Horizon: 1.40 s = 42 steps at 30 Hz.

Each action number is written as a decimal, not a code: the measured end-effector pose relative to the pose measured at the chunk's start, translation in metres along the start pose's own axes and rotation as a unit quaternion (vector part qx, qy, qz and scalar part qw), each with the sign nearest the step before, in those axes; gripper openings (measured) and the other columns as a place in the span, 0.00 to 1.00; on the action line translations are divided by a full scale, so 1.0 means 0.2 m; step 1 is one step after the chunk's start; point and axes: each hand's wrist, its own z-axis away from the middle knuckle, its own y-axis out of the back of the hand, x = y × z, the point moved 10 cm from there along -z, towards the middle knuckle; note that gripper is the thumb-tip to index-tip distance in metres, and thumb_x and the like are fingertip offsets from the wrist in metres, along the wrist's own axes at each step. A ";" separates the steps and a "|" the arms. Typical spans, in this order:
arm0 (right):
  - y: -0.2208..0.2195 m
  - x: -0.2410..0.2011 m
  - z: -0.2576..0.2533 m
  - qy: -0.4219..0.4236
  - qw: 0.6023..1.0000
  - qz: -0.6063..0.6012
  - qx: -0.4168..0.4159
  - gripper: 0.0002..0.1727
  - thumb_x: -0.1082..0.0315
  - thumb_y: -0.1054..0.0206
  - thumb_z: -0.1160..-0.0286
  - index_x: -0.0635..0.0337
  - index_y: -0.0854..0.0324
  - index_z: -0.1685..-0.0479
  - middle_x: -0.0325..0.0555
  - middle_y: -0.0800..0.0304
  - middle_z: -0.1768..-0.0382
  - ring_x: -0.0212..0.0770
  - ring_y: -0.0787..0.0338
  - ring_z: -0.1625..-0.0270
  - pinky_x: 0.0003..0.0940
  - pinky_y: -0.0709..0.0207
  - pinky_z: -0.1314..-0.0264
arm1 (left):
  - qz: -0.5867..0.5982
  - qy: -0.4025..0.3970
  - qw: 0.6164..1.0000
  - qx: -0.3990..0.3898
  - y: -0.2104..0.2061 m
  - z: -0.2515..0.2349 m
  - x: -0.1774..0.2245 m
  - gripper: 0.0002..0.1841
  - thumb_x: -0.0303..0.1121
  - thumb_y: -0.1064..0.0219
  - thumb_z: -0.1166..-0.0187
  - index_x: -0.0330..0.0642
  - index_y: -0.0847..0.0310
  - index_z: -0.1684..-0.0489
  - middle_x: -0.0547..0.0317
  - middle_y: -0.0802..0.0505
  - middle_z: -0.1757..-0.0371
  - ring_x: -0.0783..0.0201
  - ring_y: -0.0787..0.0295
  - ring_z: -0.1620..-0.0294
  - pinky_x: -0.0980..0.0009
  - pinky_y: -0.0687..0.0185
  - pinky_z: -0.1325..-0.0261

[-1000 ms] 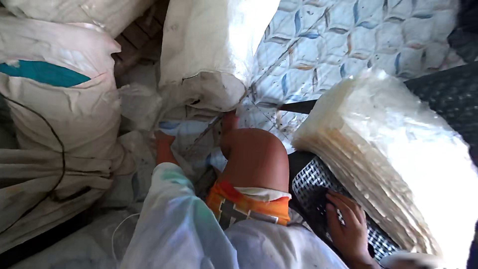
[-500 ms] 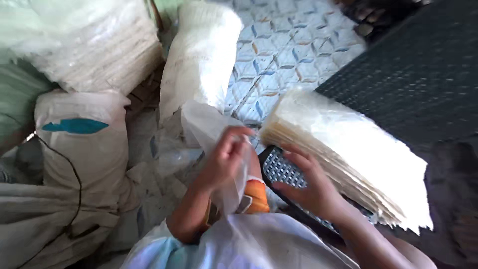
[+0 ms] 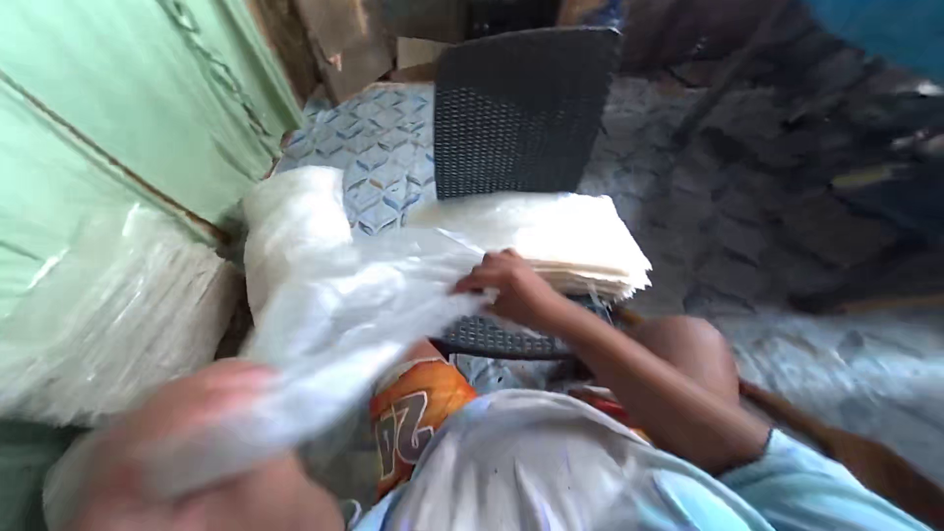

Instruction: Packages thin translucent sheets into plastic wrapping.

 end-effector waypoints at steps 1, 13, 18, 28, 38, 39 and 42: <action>0.07 0.14 0.05 -0.021 0.999 0.023 0.007 0.10 0.72 0.22 0.37 0.52 0.04 0.57 0.44 0.05 0.60 0.51 0.10 0.51 0.64 0.25 0.42 | -0.025 0.022 0.998 0.052 0.10 -0.07 -0.04 0.08 0.20 0.36 0.21 0.22 0.22 0.53 0.54 0.10 0.59 0.69 0.12 0.54 0.70 0.13 0.45; 0.83 0.97 0.66 -0.451 0.814 -0.111 0.349 0.26 0.48 0.46 0.09 0.64 0.16 0.57 0.41 0.21 0.75 0.35 0.23 0.76 0.38 0.25 0.69 | -0.114 0.338 0.895 -0.266 -0.77 0.13 -0.96 0.22 0.45 0.43 0.08 0.32 0.16 0.46 0.47 0.12 0.67 0.57 0.17 0.75 0.54 0.16 0.65; 1.06 1.06 0.67 -0.441 0.826 -0.002 0.350 0.27 0.50 0.42 0.10 0.74 0.20 0.50 0.60 0.16 0.62 0.52 0.17 0.60 0.56 0.23 0.51 | 0.006 0.385 0.902 -0.195 -1.00 0.14 -1.12 0.25 0.51 0.41 0.11 0.35 0.22 0.36 0.54 0.12 0.59 0.67 0.17 0.69 0.66 0.17 0.62; 0.94 1.32 0.69 -0.561 0.779 0.222 0.170 0.27 0.48 0.55 0.05 0.61 0.20 0.38 0.76 0.11 0.52 0.81 0.12 0.46 0.81 0.26 0.51 | -0.190 0.394 0.832 -0.343 -1.49 0.37 -1.39 0.30 0.48 0.60 0.04 0.30 0.19 0.37 0.31 0.09 0.49 0.35 0.11 0.46 0.35 0.20 0.41; 0.59 1.68 0.98 -0.679 0.695 0.237 0.014 0.31 0.43 0.49 0.09 0.65 0.22 0.36 0.72 0.11 0.45 0.73 0.13 0.37 0.73 0.25 0.41 | -0.295 0.446 0.690 -0.488 -1.72 0.98 -1.77 0.27 0.51 0.53 0.06 0.35 0.18 0.36 0.31 0.11 0.39 0.33 0.14 0.35 0.32 0.23 0.36; 0.62 1.66 0.91 -0.651 0.716 0.249 0.028 0.28 0.48 0.43 0.11 0.68 0.23 0.35 0.75 0.14 0.44 0.76 0.16 0.35 0.76 0.27 0.40 | -0.299 0.433 0.712 -0.465 -1.72 0.89 -1.73 0.23 0.45 0.50 0.07 0.35 0.21 0.32 0.28 0.13 0.37 0.30 0.16 0.33 0.31 0.23 0.35; 0.60 1.55 0.51 -0.498 0.832 0.239 0.053 0.31 0.55 0.33 0.17 0.69 0.28 0.24 0.79 0.23 0.31 0.81 0.26 0.26 0.82 0.36 0.30 | -0.232 0.323 0.800 -0.450 -1.92 0.66 -1.44 0.24 0.35 0.46 0.10 0.36 0.29 0.18 0.27 0.22 0.24 0.27 0.30 0.20 0.28 0.35 0.26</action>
